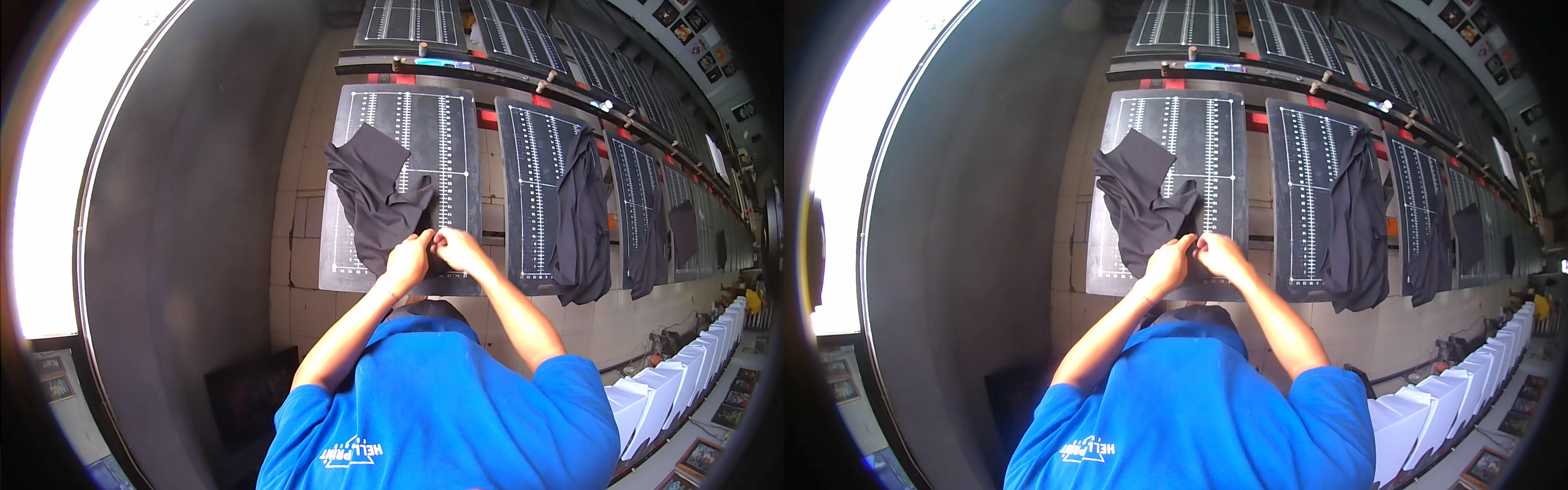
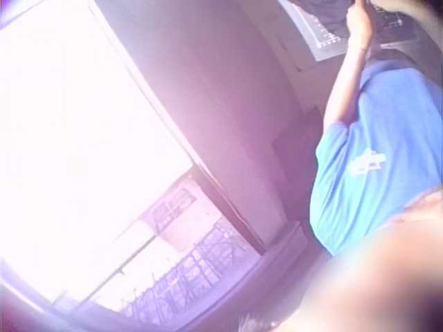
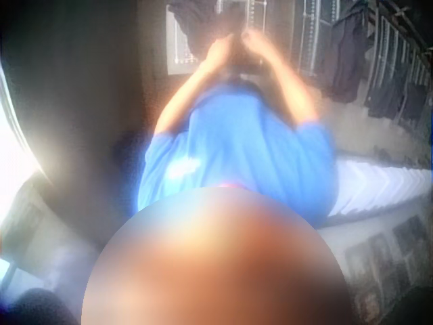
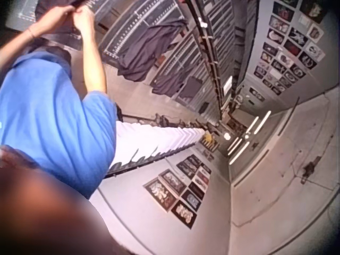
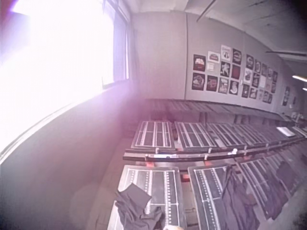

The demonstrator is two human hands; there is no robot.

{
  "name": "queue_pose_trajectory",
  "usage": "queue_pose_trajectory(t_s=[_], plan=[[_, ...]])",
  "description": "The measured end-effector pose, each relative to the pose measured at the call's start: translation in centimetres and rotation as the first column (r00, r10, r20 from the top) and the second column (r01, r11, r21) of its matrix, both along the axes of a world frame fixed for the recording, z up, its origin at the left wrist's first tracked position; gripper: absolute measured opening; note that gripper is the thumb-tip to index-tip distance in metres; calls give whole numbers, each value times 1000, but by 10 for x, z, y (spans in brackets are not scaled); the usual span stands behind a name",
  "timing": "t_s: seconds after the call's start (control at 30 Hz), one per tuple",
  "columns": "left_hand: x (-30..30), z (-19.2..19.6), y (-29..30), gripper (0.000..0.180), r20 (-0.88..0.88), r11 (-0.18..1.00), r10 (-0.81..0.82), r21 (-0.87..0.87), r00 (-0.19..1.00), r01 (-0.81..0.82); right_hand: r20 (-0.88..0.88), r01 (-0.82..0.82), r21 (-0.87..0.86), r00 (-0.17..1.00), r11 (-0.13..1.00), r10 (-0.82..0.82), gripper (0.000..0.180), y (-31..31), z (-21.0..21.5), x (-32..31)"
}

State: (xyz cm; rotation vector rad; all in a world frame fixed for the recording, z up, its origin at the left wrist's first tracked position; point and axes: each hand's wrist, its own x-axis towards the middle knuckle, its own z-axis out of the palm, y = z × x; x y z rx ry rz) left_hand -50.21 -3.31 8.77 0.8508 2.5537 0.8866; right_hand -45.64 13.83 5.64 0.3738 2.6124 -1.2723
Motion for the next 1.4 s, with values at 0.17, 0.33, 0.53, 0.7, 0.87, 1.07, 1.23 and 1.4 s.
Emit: queue_pose_trajectory(t_s=[0.17, 0.33, 0.53, 0.7, 0.87, 1.07, 1.23, 1.4], plan=[[-34, -22, -7, 21, -115, 956, -276, -138, 954, 259, -446, 58, 178, 895, 982, 28, 14, -30, -20, 33], [-50, 80, -20, 14, -65, 926, -140, 346, 988, 154, -145, 141, -540, 956, 830, -257, 12, -39, 56, 19], [-70, 171, -53, 30, 352, 664, 8, 698, 936, -268, -559, -8, -198, 822, 980, -106, 39, -42, 200, -32], [-80, 241, -86, 35, 23, 749, 39, 661, 999, -45, -535, -329, 294, 721, 897, 440, 46, -68, 261, -103], [-87, 324, -138, 60, -214, 794, 118, 607, 970, 38, -617, -121, 233, 749, 965, 243, 26, -76, 256, -115], [-100, 424, -196, 63, -787, 964, 5, 167, 617, 206, -816, 479, 335, 578, 812, -4, 32, -43, 237, -98], [-135, 452, -227, 42, -836, 988, 5, 90, 549, 128, -687, 338, 131, 708, 932, -160, 18, 2, 320, -51], [-159, 481, -226, 7, -778, 954, 197, 293, 597, 67, -619, 218, 132, 780, 967, -92, 21, 30, 423, 12]])
